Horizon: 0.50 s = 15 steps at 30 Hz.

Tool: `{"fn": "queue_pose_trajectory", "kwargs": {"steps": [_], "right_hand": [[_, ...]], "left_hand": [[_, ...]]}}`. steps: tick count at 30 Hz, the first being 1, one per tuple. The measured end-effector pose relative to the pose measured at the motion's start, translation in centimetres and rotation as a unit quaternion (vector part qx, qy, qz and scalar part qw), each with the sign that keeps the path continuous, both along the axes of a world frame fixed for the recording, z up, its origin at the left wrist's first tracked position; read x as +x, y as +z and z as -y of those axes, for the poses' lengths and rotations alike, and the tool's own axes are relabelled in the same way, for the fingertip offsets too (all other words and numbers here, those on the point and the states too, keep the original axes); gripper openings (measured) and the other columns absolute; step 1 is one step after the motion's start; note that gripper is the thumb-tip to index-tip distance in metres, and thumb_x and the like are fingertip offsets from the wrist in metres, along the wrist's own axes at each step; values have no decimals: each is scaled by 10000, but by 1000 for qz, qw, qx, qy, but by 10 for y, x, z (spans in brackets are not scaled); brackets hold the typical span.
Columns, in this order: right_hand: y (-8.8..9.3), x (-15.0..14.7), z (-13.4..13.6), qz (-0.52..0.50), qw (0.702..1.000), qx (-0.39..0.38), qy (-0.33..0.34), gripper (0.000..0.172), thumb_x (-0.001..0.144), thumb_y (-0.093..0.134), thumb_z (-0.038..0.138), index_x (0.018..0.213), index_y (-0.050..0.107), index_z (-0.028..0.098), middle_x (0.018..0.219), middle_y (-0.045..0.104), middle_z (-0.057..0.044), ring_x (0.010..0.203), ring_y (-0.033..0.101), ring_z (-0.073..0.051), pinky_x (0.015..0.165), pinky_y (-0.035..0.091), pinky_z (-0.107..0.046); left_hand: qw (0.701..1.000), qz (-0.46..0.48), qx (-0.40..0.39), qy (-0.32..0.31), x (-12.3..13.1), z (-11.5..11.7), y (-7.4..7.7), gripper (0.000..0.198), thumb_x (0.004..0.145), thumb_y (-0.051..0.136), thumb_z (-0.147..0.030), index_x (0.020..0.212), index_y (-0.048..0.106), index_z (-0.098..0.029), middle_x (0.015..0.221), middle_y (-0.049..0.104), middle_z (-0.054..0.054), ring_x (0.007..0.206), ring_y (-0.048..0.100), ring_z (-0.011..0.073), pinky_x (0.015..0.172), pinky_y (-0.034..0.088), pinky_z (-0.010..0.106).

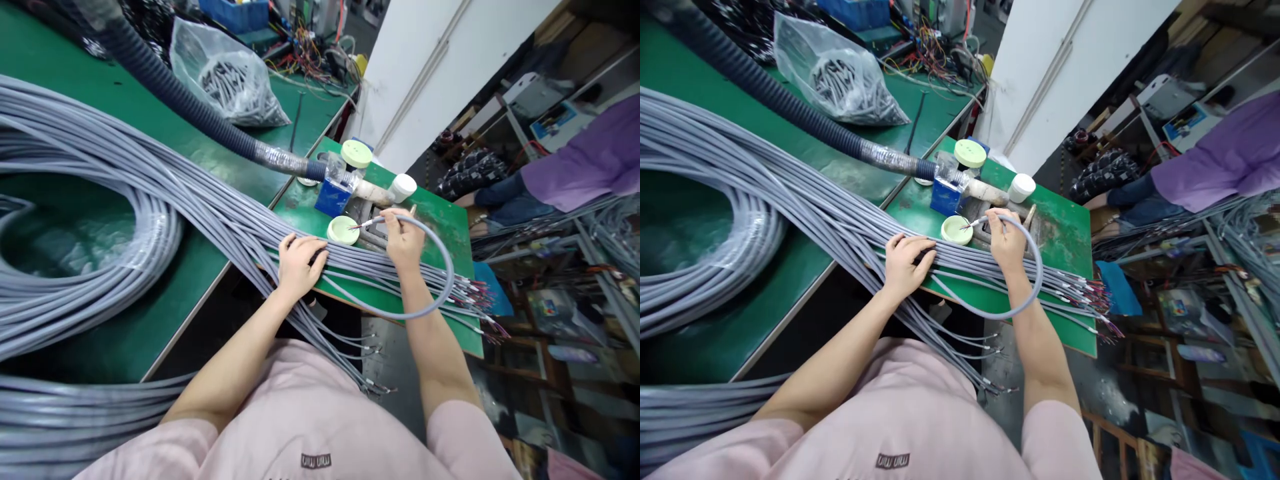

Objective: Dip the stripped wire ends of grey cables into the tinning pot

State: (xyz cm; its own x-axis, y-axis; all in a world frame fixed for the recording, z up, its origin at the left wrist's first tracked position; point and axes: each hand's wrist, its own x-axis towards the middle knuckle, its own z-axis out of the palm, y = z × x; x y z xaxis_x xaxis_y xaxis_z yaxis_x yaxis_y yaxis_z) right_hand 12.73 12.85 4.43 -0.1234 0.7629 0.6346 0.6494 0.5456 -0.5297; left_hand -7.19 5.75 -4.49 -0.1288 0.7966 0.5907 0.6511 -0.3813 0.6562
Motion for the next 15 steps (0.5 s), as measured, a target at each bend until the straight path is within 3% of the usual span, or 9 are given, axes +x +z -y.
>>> {"fn": "queue_pose_trajectory", "kwargs": {"steps": [15], "right_hand": [[-10, -19, -34, 62, 997, -39, 14, 320, 920, 468, 401, 797, 674, 189, 761, 711, -45, 776, 645, -207, 757, 484, -333]], "left_hand": [[1000, -13, 17, 4, 2, 0, 1, 123, 889, 553, -238, 925, 671, -239, 955, 760, -3, 1013, 663, 196, 1041, 278, 440]]}}
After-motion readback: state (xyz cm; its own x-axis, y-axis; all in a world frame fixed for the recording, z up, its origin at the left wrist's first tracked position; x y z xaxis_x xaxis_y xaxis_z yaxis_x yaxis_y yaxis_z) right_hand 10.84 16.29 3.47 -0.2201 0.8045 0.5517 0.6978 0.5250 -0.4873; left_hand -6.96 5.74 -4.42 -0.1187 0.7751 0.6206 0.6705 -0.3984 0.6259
